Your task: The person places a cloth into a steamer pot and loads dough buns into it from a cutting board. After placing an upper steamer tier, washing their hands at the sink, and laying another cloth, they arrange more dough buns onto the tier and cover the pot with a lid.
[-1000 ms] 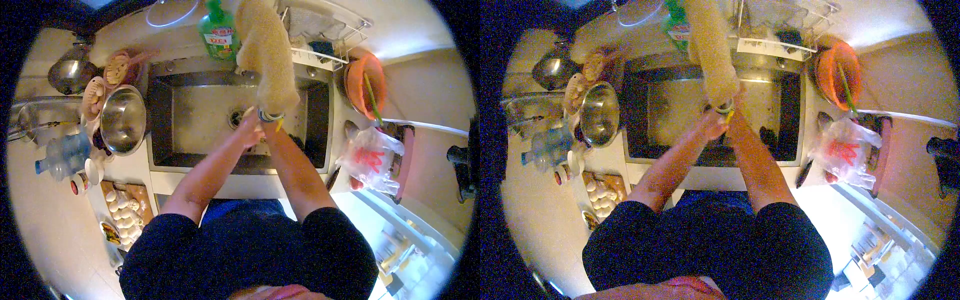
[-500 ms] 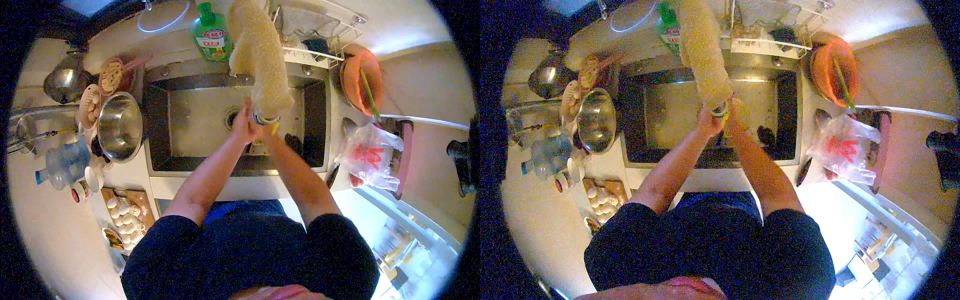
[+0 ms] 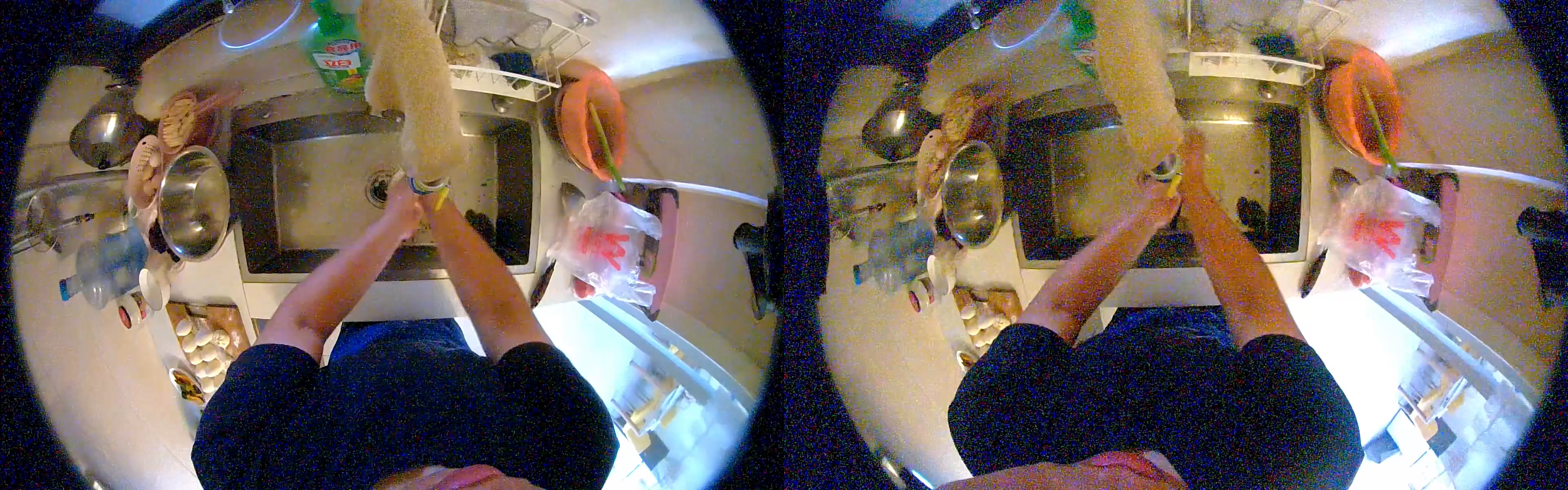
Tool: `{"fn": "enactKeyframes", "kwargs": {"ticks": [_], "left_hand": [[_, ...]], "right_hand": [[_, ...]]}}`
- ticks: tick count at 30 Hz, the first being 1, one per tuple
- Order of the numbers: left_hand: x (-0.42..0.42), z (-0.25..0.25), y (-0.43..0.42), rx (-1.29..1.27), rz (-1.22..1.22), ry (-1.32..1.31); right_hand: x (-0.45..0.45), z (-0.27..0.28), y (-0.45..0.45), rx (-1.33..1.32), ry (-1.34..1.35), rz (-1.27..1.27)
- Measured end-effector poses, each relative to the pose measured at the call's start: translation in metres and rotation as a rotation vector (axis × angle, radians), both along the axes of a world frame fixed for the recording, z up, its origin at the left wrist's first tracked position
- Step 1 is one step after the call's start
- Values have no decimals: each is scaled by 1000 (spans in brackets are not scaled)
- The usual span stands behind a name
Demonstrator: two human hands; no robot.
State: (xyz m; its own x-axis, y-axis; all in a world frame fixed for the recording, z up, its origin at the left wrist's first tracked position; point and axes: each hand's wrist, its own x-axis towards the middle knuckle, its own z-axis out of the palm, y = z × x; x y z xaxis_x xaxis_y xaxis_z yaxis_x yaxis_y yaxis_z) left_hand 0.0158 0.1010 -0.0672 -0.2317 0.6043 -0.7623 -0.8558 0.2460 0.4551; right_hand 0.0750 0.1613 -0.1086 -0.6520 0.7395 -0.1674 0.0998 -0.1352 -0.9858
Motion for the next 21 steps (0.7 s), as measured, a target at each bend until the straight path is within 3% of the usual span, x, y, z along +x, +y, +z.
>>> {"fn": "enactKeyframes", "kwargs": {"ticks": [2, 5, 8, 10, 12, 14, 18, 21], "left_hand": [[3, -2, 2, 155, 207, -252], [8, 13, 2, 145, 162, -168], [5, 37, 4, 140, 121, -69], [-2, 42, 7, 227, 153, -85], [-8, 43, 6, 386, 220, -205], [1, 29, 2, 330, 131, -59], [13, -14, -2, 230, -19, 195], [-9, -25, 7, 159, -75, 130]], "right_hand": [[2, 19, -15, 35, -17, -19], [-10, 61, -74, 374, -199, -100], [-5, 17, -16, 37, -29, -39], [-3, 22, 3, -73, -13, -31], [-7, 40, -28, 74, -67, -71], [-13, 59, -63, 256, -136, -131], [-1, 27, -1, -142, 2, -121], [-8, 59, -48, 90, -89, -175]]}}
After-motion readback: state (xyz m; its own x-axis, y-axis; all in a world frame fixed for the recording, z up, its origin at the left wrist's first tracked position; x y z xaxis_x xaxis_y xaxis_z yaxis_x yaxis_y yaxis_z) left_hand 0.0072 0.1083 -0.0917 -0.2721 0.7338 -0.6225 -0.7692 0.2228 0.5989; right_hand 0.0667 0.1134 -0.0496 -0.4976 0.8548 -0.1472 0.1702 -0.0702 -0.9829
